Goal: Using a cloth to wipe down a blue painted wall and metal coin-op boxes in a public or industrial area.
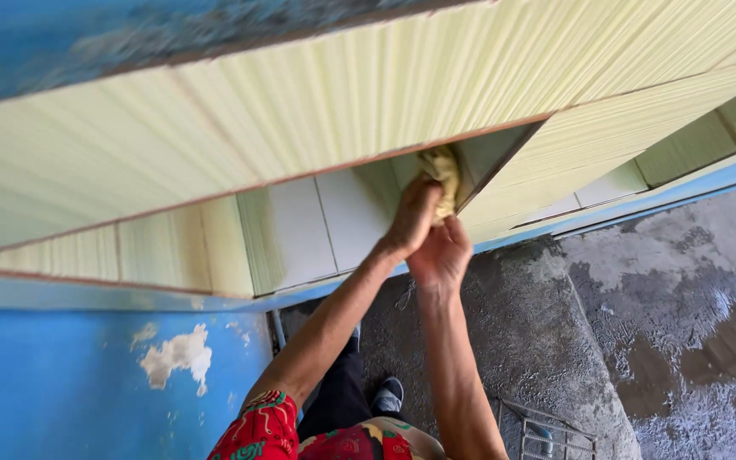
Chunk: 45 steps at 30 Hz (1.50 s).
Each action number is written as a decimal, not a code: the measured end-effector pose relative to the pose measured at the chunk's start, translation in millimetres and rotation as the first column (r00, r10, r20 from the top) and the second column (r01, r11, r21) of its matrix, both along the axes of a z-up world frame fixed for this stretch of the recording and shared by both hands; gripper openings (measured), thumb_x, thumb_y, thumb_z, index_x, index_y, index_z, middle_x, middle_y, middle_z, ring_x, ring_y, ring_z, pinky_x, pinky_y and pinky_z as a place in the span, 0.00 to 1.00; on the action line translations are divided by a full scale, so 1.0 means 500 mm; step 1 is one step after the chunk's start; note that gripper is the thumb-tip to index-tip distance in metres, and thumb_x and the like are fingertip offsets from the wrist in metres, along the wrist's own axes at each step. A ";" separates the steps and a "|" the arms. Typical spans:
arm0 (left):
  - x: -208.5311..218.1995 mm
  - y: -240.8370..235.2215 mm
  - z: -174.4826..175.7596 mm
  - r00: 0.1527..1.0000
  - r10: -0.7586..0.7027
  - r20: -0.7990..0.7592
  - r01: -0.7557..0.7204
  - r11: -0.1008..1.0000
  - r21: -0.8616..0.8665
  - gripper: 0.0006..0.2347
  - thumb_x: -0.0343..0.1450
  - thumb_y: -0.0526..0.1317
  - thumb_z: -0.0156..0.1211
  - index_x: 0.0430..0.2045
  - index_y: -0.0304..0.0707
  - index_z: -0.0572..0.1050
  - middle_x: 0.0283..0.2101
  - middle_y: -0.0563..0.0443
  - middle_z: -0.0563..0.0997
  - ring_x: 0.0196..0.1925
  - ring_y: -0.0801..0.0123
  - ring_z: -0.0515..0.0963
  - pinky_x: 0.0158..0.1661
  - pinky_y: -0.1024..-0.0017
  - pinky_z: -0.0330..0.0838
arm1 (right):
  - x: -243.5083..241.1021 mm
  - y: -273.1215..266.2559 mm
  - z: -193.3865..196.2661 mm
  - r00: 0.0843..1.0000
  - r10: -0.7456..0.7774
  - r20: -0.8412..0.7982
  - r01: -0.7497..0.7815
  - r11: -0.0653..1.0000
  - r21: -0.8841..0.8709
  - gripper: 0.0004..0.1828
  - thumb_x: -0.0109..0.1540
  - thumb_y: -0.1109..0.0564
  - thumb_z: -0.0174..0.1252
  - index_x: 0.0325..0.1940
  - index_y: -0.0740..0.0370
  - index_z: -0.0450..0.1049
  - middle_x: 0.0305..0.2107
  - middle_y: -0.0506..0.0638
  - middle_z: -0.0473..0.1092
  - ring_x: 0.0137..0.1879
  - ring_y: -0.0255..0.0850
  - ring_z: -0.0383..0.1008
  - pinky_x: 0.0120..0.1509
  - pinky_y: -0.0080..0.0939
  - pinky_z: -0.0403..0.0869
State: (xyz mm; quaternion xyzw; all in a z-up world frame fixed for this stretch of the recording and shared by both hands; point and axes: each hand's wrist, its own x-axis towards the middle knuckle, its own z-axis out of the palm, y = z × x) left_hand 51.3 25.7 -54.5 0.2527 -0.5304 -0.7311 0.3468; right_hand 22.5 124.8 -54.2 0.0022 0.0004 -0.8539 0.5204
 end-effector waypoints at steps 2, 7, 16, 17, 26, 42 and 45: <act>0.039 0.053 0.011 0.979 -0.206 -0.013 0.206 0.978 0.040 0.11 0.77 0.40 0.46 0.41 0.30 0.74 0.40 0.45 0.75 0.40 0.64 0.72 0.40 0.66 0.70 | 0.026 0.057 0.009 0.988 -0.016 0.153 0.005 0.997 0.071 0.25 0.69 0.56 0.51 0.70 0.67 0.63 0.62 0.58 0.66 0.69 0.48 0.64 0.77 0.52 0.62; 0.151 0.171 0.029 0.913 -0.345 -0.219 0.393 0.888 0.238 0.12 0.72 0.37 0.48 0.47 0.33 0.74 0.46 0.45 0.79 0.48 0.64 0.78 0.51 0.66 0.75 | 0.079 0.211 0.049 1.000 -0.001 0.008 -0.001 0.971 0.241 0.28 0.59 0.59 0.54 0.64 0.68 0.66 0.58 0.59 0.69 0.66 0.51 0.66 0.72 0.56 0.65; 0.348 0.124 -0.051 0.997 0.054 0.051 -0.068 0.945 0.320 0.15 0.76 0.42 0.52 0.55 0.41 0.74 0.49 0.49 0.80 0.49 0.67 0.80 0.53 0.61 0.80 | 0.094 0.174 -0.031 0.915 0.226 -0.334 0.017 0.805 0.592 0.22 0.64 0.69 0.47 0.61 0.59 0.66 0.52 0.57 0.69 0.53 0.47 0.75 0.55 0.48 0.78; 0.363 0.109 -0.062 0.994 0.079 0.076 -0.098 0.955 0.279 0.14 0.77 0.42 0.51 0.55 0.40 0.75 0.49 0.50 0.81 0.48 0.69 0.81 0.53 0.63 0.80 | 0.100 0.153 -0.050 0.876 0.260 -0.406 0.071 0.763 0.643 0.22 0.63 0.71 0.45 0.60 0.58 0.66 0.51 0.57 0.69 0.51 0.46 0.75 0.53 0.46 0.79; 0.383 -0.090 -0.046 0.856 0.103 0.507 -0.226 0.956 0.187 0.25 0.72 0.58 0.54 0.58 0.40 0.69 0.50 0.47 0.79 0.49 0.59 0.83 0.43 0.58 0.82 | 0.088 -0.041 -0.093 0.439 0.299 -0.848 0.463 0.733 0.498 0.25 0.66 0.66 0.49 0.69 0.61 0.68 0.51 0.63 0.69 0.50 0.46 0.67 0.55 0.44 0.69; 0.441 0.311 -0.430 0.346 0.645 0.681 -0.245 0.763 -0.598 0.23 0.73 0.40 0.59 0.62 0.28 0.64 0.66 0.24 0.61 0.68 0.34 0.63 0.65 0.48 0.61 | 0.030 0.188 -0.375 -0.371 0.640 -0.673 0.559 0.732 0.388 0.26 0.60 0.55 0.61 0.62 0.61 0.70 0.59 0.61 0.67 0.67 0.56 0.67 0.69 0.51 0.67; 0.432 0.327 -0.365 0.358 0.701 0.617 -0.150 0.695 -0.703 0.22 0.71 0.37 0.61 0.60 0.28 0.67 0.65 0.26 0.62 0.68 0.35 0.63 0.62 0.46 0.61 | 0.020 0.119 -0.379 -0.400 0.621 -0.674 0.482 0.768 0.421 0.25 0.60 0.56 0.57 0.62 0.58 0.70 0.60 0.62 0.65 0.64 0.56 0.68 0.64 0.48 0.73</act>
